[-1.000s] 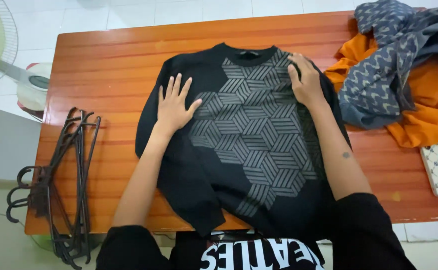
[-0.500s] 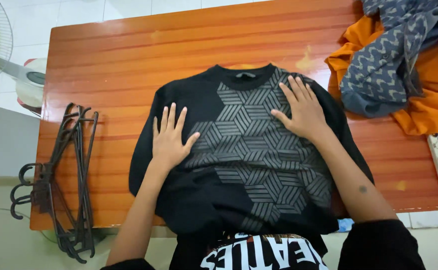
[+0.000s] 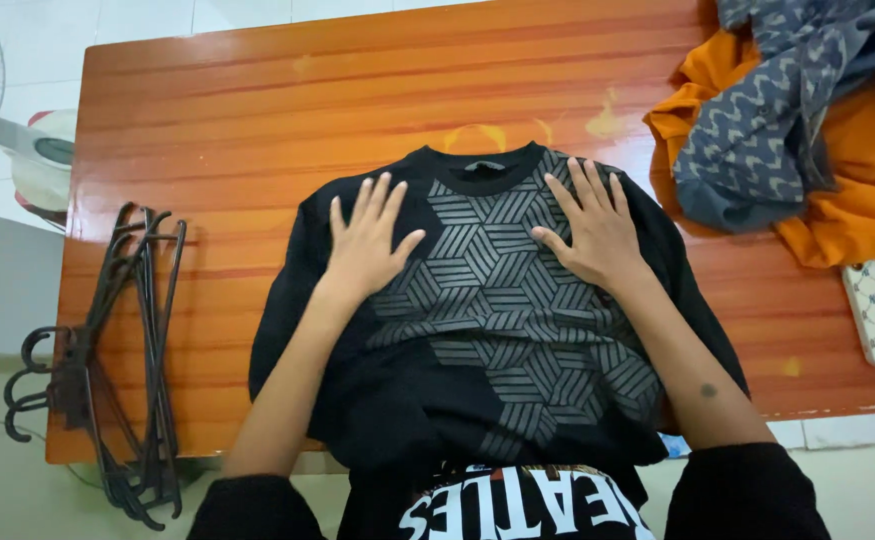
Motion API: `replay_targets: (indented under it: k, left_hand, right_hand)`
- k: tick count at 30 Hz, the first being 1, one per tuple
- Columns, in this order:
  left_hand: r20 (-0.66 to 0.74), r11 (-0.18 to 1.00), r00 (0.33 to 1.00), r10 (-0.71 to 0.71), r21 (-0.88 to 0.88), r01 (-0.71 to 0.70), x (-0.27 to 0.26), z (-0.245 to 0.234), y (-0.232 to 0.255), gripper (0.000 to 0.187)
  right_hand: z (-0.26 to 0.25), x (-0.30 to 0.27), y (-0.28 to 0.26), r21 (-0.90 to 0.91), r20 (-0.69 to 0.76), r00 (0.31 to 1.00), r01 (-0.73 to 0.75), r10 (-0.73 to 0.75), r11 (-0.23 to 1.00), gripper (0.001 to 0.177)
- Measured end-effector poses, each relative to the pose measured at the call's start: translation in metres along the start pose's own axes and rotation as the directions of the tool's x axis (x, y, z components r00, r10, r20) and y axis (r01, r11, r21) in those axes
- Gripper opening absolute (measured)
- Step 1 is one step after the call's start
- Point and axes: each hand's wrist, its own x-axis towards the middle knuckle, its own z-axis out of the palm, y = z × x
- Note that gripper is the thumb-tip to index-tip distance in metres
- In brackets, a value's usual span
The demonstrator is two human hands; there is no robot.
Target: Smoothing out a black shirt on a wooden table and then placing it onto a plastic clothes hanger.
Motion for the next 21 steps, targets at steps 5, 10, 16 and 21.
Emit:
replay_targets:
  k: [5, 10, 16, 21]
  left_hand:
    - [-0.155, 0.995, 0.983, 0.101, 0.036, -0.097, 0.014, 0.023, -0.006, 0.073]
    - [-0.139, 0.993, 0.983, 0.118, 0.037, -0.114, 0.012, 0.021, -0.007, 0.071]
    - [-0.175, 0.995, 0.980, 0.100, 0.041, -0.094, 0.017, 0.024, -0.003, 0.073]
    - [-0.167, 0.995, 0.981, 0.094, 0.030, -0.090, 0.021, 0.035, -0.008, 0.077]
  right_hand:
    - [0.011, 0.010, 0.019, -0.028, 0.039, 0.999, 0.021, -0.020, 0.999, 0.082]
    - [0.011, 0.007, 0.018, -0.003, 0.064, 0.998, -0.001, 0.002, 1.000, 0.081]
    - [0.007, 0.014, 0.015, -0.045, -0.035, 0.997, 0.068, -0.070, 0.997, 0.073]
    - [-0.005, 0.066, -0.028, -0.236, 0.108, 0.989, -0.077, 0.104, 0.969, 0.049]
